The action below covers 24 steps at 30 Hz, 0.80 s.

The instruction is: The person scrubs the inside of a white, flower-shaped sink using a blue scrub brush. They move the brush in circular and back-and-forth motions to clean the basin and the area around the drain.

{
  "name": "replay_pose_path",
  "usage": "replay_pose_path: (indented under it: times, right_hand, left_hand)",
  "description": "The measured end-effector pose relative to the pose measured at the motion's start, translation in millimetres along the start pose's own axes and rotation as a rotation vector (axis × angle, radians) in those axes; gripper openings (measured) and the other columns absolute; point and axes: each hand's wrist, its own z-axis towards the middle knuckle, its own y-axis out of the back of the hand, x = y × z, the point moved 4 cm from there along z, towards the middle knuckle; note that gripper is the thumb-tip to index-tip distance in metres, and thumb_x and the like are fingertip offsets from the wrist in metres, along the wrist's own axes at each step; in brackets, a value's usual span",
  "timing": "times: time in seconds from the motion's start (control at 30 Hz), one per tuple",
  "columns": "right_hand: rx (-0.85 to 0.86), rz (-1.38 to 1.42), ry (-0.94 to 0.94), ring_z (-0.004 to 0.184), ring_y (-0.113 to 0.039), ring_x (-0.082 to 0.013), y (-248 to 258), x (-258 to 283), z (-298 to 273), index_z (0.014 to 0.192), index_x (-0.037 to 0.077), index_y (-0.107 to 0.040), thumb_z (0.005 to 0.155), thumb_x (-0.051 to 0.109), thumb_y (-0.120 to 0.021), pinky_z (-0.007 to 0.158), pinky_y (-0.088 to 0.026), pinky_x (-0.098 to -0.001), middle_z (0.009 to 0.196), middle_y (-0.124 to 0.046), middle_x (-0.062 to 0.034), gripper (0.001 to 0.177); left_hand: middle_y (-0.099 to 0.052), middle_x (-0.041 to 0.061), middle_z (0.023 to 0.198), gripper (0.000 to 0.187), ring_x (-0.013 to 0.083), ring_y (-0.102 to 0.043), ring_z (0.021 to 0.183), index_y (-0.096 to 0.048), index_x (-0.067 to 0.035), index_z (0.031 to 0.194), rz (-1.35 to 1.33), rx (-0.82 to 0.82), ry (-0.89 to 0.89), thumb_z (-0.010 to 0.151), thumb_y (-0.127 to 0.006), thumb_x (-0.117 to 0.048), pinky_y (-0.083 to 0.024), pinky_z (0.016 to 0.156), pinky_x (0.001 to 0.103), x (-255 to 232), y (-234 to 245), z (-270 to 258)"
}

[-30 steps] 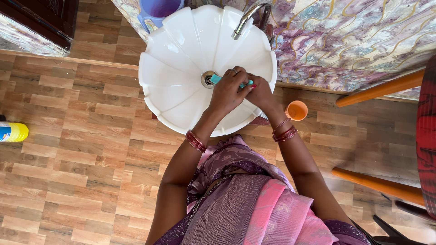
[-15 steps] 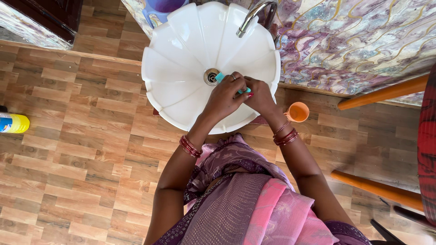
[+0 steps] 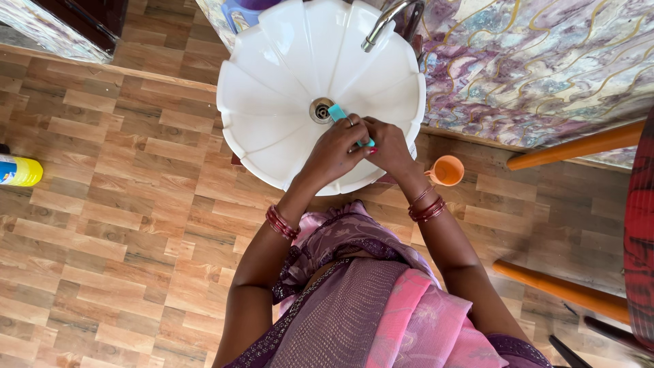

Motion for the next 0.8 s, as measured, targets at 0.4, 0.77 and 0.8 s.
replay_pose_path:
  times: [0.4, 0.77, 0.8]
  right_hand:
    - [0.168, -0.093, 0.021, 0.074, -0.069, -0.0358, 18.9, 39.1, -23.3, 0.094, 0.004, -0.067, 0.071, 0.027, -0.079, 0.066, -0.055, -0.0445, 0.087, -0.07, -0.0136, 0.034]
    - [0.22, -0.05, 0.063, 0.074, -0.068, -0.0375, 19.7, 55.8, -22.1, 0.09, 0.004, -0.065, 0.071, 0.027, -0.081, 0.064, -0.054, -0.0457, 0.084, -0.069, -0.0117, 0.034]
    - [0.216, -0.056, 0.053, 0.074, -0.068, -0.0367, 16.8, 55.7, -21.1, 0.091, 0.005, -0.065, 0.072, 0.026, -0.08, 0.064, -0.054, -0.0449, 0.085, -0.069, -0.011, 0.032]
  left_hand:
    - [-0.061, 0.005, 0.095, 0.022, 0.0227, -0.062, 0.092, -0.061, -0.008, 0.091, 0.005, 0.156, -0.099, 0.092, -0.076, -0.024, -0.05, 0.078, 0.041, -32.6, 17.2, -32.3]
    - [-0.063, 0.006, 0.103, 0.018, 0.0259, -0.064, 0.097, -0.063, -0.007, 0.1, -0.039, 0.126, -0.149, 0.096, -0.071, -0.022, -0.051, 0.084, 0.043, -42.2, 45.4, -53.1]
    - [-0.063, 0.006, 0.103, 0.018, 0.0257, -0.064, 0.097, -0.063, -0.007, 0.099, -0.037, 0.12, -0.125, 0.096, -0.071, -0.022, -0.051, 0.083, 0.043, -41.8, 45.8, -53.4]
